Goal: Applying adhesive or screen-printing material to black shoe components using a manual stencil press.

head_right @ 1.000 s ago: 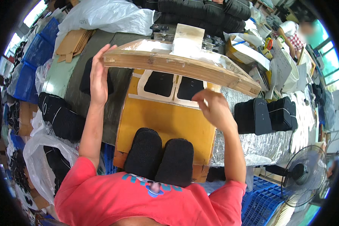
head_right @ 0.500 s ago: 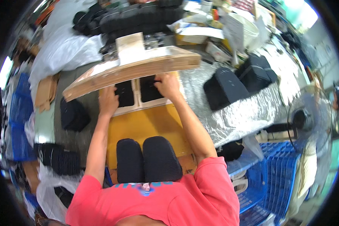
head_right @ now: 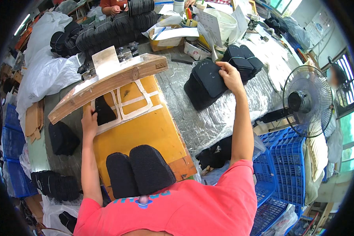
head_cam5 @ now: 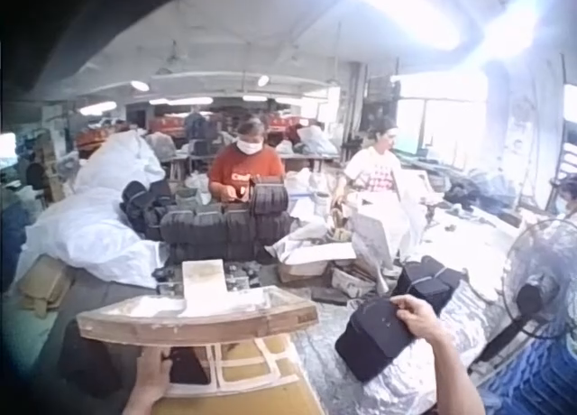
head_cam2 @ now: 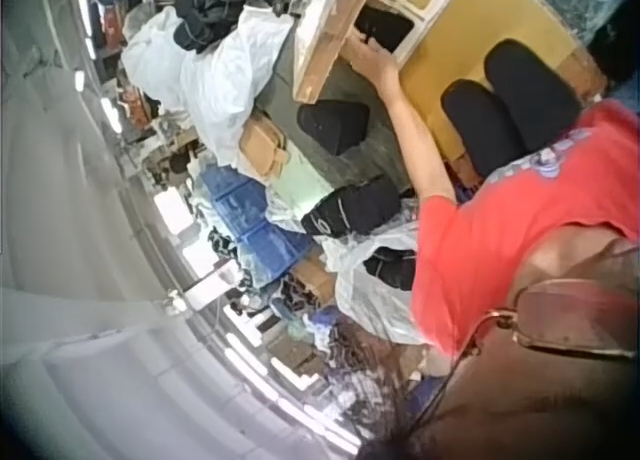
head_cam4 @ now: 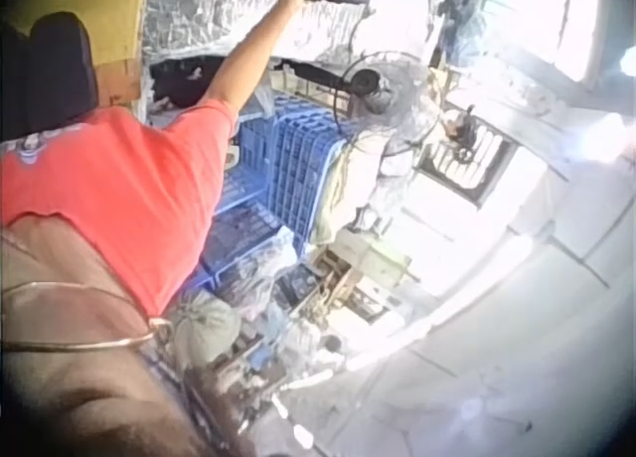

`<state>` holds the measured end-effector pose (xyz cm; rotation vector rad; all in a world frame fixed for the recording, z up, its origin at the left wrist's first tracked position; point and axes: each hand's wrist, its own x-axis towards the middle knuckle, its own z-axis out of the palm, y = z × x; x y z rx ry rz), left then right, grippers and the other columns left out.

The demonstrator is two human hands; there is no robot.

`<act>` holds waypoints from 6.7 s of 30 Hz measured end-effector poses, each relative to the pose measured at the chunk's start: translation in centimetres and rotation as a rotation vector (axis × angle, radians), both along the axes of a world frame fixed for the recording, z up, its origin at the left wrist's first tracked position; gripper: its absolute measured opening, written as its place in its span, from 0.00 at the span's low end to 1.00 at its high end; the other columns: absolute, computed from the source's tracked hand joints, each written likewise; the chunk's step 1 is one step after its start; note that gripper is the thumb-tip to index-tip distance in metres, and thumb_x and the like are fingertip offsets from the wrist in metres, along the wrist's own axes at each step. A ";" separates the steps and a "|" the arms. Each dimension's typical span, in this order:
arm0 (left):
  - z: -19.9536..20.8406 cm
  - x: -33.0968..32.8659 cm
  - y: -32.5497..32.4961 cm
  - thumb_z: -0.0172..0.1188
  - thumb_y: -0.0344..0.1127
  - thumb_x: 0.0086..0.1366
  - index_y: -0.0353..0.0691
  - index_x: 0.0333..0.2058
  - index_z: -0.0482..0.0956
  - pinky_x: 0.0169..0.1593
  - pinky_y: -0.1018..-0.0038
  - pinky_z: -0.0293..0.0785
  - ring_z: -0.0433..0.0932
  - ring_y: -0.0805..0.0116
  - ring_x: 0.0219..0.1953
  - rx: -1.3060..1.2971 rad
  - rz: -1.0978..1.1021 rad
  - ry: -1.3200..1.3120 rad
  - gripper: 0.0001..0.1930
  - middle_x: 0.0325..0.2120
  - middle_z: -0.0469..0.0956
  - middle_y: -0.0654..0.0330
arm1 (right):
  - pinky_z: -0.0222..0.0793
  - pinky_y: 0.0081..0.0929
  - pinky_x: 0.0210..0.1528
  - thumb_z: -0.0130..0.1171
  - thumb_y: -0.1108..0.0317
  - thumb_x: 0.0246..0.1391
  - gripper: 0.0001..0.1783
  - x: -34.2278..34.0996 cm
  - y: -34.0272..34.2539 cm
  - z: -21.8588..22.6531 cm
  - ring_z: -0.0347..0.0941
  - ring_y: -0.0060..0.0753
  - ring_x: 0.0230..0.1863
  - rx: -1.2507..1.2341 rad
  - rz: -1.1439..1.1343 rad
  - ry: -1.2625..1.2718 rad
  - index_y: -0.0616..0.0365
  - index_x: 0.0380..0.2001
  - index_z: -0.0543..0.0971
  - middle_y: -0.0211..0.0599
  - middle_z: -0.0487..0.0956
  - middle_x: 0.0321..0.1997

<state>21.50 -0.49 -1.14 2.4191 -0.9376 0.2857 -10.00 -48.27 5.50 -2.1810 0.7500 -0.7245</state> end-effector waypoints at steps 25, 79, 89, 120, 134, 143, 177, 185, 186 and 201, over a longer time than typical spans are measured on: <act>8.4 -3.2 23.5 0.53 0.21 0.63 0.37 0.44 0.81 0.48 0.82 0.65 0.70 0.81 0.41 -1.049 0.565 0.019 0.13 0.39 0.77 0.67 | 0.62 0.42 0.62 0.71 0.48 0.32 0.56 2.0 3.8 1.6 0.66 0.64 0.59 -0.334 -0.077 0.700 0.79 0.59 0.64 0.69 0.69 0.57; 8.3 -19.1 8.5 0.61 0.24 0.54 0.41 0.55 0.71 0.56 0.60 0.63 0.68 0.51 0.52 0.006 -0.209 0.428 0.26 0.48 0.67 0.52 | 0.62 0.47 0.59 0.65 0.59 0.54 0.21 24.2 20.0 -9.3 0.69 0.61 0.55 -0.488 0.395 -0.073 0.60 0.47 0.80 0.53 0.78 0.52; 6.6 -19.5 8.5 0.65 0.24 0.54 0.42 0.55 0.72 0.59 0.54 0.62 0.66 0.51 0.54 -0.043 -0.204 0.335 0.28 0.49 0.67 0.56 | 0.52 0.47 0.66 0.55 0.44 0.59 0.37 22.7 22.4 -8.8 0.62 0.58 0.63 -0.552 0.525 0.187 0.63 0.61 0.67 0.58 0.70 0.60; 6.0 -19.5 8.3 0.53 0.19 0.54 0.38 0.37 0.71 0.51 0.66 0.62 0.71 0.56 0.40 -0.049 -0.376 0.223 0.12 0.36 0.73 0.54 | 0.39 0.54 0.73 0.63 0.23 0.32 0.62 22.8 21.3 -10.6 0.48 0.53 0.74 -0.515 0.761 0.004 0.60 0.63 0.67 0.52 0.59 0.71; 6.2 -17.5 10.4 0.53 0.22 0.60 0.36 0.45 0.69 0.63 0.73 0.51 0.64 0.69 0.52 -0.510 -0.233 0.820 0.13 0.45 0.65 0.60 | 0.32 0.54 0.74 0.65 0.23 0.32 0.65 22.9 20.5 -10.3 0.41 0.51 0.76 -0.437 0.822 0.091 0.59 0.65 0.63 0.52 0.54 0.73; 6.8 -12.6 11.9 0.55 0.25 0.57 0.26 0.62 0.63 0.72 0.63 0.35 0.52 0.58 0.71 -0.809 -0.061 0.651 0.32 0.66 0.60 0.46 | 0.39 0.51 0.74 0.59 0.35 0.49 0.45 23.8 22.8 -10.4 0.51 0.52 0.72 -0.417 0.695 0.104 0.54 0.62 0.69 0.52 0.64 0.68; -2.6 1.0 -4.7 0.54 0.44 0.67 0.35 0.64 0.61 0.69 0.50 0.45 0.54 0.44 0.68 0.159 -0.199 0.073 0.31 0.63 0.63 0.42 | 0.65 0.47 0.56 0.68 0.52 0.50 0.28 22.9 23.2 -9.7 0.72 0.59 0.52 -0.395 0.433 -0.027 0.61 0.48 0.79 0.54 0.79 0.49; -2.9 1.0 -3.7 0.52 0.47 0.69 0.33 0.65 0.60 0.70 0.52 0.42 0.51 0.42 0.69 0.150 -0.329 0.007 0.32 0.65 0.58 0.42 | 0.66 0.47 0.56 0.68 0.53 0.50 0.27 22.6 23.0 -9.3 0.73 0.59 0.52 -0.415 0.448 -0.025 0.62 0.47 0.80 0.55 0.79 0.48; -3.1 1.1 -3.8 0.52 0.47 0.69 0.33 0.65 0.60 0.70 0.52 0.42 0.51 0.42 0.69 0.149 -0.330 0.000 0.32 0.65 0.58 0.42 | 0.66 0.47 0.56 0.68 0.53 0.50 0.27 22.6 22.9 -9.4 0.73 0.59 0.52 -0.418 0.445 -0.031 0.62 0.47 0.80 0.55 0.79 0.48; -3.1 0.5 -2.8 0.50 0.51 0.70 0.41 0.68 0.58 0.71 0.47 0.39 0.46 0.44 0.71 0.238 -0.197 -0.016 0.33 0.68 0.53 0.45 | 0.65 0.51 0.52 0.63 0.66 0.54 0.16 22.7 23.0 -10.2 0.72 0.63 0.48 -0.429 0.395 -0.089 0.65 0.43 0.80 0.57 0.79 0.46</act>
